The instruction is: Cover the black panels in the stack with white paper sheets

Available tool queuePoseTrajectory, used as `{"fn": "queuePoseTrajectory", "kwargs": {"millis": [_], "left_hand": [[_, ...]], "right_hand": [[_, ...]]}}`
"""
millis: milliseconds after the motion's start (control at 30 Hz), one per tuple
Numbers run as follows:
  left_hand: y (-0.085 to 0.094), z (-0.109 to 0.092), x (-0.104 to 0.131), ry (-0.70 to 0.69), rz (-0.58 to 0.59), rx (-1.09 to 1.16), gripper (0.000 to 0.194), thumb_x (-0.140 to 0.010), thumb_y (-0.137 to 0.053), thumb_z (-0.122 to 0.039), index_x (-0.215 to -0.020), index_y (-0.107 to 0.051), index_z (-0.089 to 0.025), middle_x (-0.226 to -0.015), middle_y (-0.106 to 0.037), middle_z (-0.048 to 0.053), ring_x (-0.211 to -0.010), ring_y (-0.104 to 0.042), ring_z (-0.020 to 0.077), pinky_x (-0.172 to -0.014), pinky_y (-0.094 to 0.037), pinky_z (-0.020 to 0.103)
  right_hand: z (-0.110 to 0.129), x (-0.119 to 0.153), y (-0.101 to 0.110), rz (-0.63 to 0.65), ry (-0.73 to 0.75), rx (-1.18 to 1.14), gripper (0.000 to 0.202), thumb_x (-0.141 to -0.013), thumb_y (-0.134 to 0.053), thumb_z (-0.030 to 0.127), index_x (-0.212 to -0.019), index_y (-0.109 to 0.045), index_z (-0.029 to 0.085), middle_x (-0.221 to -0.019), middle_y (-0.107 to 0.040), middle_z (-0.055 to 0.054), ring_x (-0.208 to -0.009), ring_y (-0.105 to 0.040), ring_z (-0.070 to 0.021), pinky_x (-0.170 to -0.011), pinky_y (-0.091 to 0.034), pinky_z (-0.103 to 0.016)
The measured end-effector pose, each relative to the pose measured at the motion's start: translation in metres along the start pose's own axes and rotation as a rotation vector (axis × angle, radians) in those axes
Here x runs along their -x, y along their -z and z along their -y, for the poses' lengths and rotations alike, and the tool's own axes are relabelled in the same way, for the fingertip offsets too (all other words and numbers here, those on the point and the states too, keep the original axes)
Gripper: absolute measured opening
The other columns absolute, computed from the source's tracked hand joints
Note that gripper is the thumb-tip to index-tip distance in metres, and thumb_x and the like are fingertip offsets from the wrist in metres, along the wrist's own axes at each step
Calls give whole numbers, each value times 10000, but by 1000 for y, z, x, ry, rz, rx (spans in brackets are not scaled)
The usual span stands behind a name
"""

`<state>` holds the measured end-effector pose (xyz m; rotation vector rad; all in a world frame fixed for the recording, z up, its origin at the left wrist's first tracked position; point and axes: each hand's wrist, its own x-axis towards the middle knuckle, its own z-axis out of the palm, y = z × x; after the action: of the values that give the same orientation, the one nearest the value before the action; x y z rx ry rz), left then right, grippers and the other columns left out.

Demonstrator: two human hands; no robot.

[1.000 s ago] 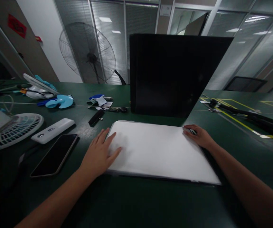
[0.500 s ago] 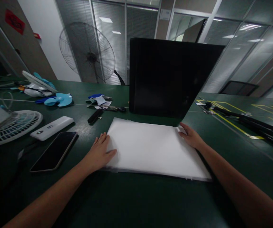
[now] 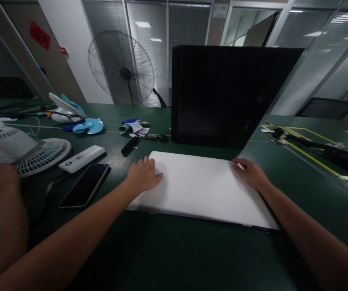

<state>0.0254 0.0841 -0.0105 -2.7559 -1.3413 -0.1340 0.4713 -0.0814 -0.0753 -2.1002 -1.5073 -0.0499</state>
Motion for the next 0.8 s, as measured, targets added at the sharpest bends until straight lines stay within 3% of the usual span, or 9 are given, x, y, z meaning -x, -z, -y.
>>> {"fn": "queuePoseTrajectory", "kwargs": {"millis": [133, 267, 400, 533, 633, 700, 800], "left_hand": [[-12, -8, -49, -9, -55, -1, 680, -938, -471, -627, -1422, -506, -150, -1457, -521, 216, -1349, -492, 409, -1092, -387, 525], [-27, 1, -79, -75, -56, 27, 681, -950, -443, -655, -1448, -507, -195, -1502, -514, 147, -1377, -484, 347, -1151, -340, 459], [-36, 8, -87, -92, -63, 51, 676, -939, -428, -697, -1365, -581, -196, -1392, -578, 138, -1285, -550, 340, -1086, -412, 432], [-38, 9, -87, -89, -83, 67, 685, -917, -452, -720, -1336, -600, -199, -1330, -587, 135, -1253, -555, 349, -1077, -421, 444], [-39, 8, -85, -81, -99, 80, 704, -922, -456, -716, -1403, -549, -211, -1338, -568, 135, -1258, -545, 349, -1075, -423, 453], [-40, 8, -85, -75, -100, 88, 682, -925, -458, -716, -1405, -548, -240, -1326, -566, 127, -1243, -553, 347, -1057, -436, 460], [-39, 7, -84, -67, -99, 97, 639, -913, -487, -718, -1331, -603, -248, -1292, -575, 124, -1225, -557, 352, -1042, -443, 475]], "right_hand": [[7, 1, 0, 0, 42, 35, 376, -1001, -593, 477, -1215, -669, 177, -1250, -661, -99, -1131, -632, -210, -1045, -497, -468], [17, 1, 6, -9, 77, 86, 318, -1020, -557, 400, -1205, -683, 175, -1268, -655, -118, -1160, -625, -228, -1064, -489, -483], [45, 9, 23, 3, 164, 135, 414, -1024, -465, 391, -1287, -689, 163, -1468, -532, -165, -1448, -394, -337, -1219, -269, -611], [101, 42, 38, 252, 364, 96, 608, -955, -563, 611, -1478, -555, 301, -1559, -472, -47, -1474, -381, -290, -1228, -316, -548], [139, 74, 41, 533, 519, 75, 936, -854, -588, 788, -1619, -322, 319, -1668, -266, -40, -1541, -234, -330, -1245, -246, -605], [154, 91, 39, 629, 555, 95, 948, -879, -546, 791, -1641, -257, 306, -1692, -162, -47, -1563, -127, -351, -1252, -150, -652], [156, 103, 34, 620, 564, 119, 796, -961, -480, 716, -1631, -274, 340, -1694, -139, -17, -1569, -96, -324, -1263, -103, -638]]}}
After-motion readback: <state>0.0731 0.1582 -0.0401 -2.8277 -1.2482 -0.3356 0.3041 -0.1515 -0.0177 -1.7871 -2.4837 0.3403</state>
